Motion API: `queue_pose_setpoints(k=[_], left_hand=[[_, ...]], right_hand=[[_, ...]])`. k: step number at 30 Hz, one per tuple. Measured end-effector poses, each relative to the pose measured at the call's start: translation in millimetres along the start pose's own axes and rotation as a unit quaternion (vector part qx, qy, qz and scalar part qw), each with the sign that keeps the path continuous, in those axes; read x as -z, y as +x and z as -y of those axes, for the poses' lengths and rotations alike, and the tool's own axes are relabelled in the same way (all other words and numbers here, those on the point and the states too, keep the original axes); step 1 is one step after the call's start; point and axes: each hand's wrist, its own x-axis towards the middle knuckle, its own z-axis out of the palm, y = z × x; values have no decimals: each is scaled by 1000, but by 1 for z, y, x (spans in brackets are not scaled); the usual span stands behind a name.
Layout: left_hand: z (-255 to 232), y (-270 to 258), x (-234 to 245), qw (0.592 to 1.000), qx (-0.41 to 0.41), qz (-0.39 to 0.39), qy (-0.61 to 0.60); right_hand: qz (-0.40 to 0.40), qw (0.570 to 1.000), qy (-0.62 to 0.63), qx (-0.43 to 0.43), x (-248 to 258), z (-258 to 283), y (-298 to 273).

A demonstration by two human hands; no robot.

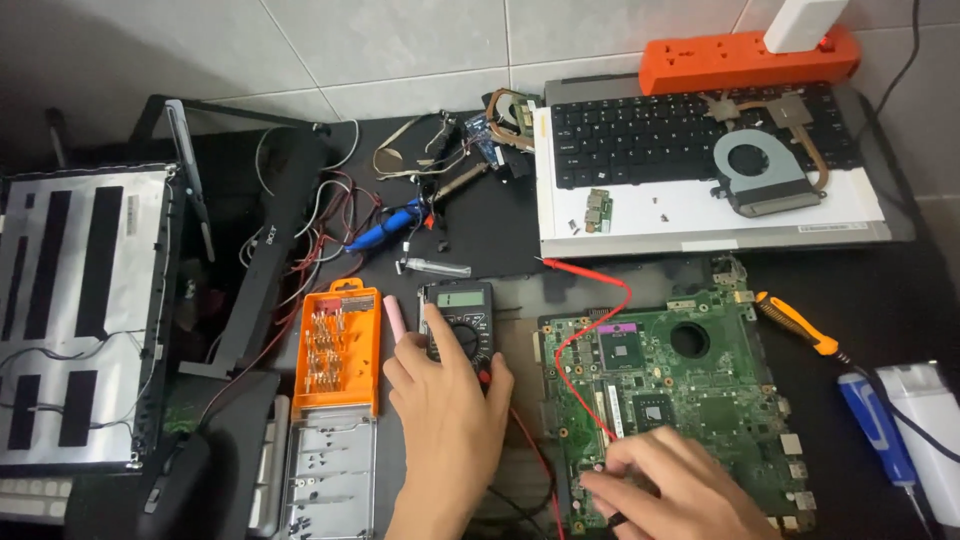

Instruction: The person uses a multimeter to test various points on a green circuit board. They hold the red and black probes against different components on the board while observing the readings on the multimeter's display.

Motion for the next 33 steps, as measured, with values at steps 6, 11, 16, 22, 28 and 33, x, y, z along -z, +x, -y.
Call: queue_pose_setpoints(k=[6, 11, 16, 22, 28, 33], left_hand=[[-5, -5, 12, 998, -28, -35, -43], [-10, -16, 46, 926, -271, -28, -260], [-13, -27, 51, 808, -390, 158, -411], [-13, -41, 38, 795, -305, 195, -486], [-9, -40, 34, 805, -334, 116, -477], [-5, -40, 39, 799, -395, 65, -449]], right_hand=[[-68, 993, 60, -78, 18, 22, -3], [-183, 980, 67, -51, 30, 50, 28], [-247, 964, 63, -79, 34, 75, 44], [-213, 864, 215, -402, 44, 88, 52], [18, 967, 251, 43, 80, 19, 53], [-175, 976, 17, -126, 74, -3, 102]])
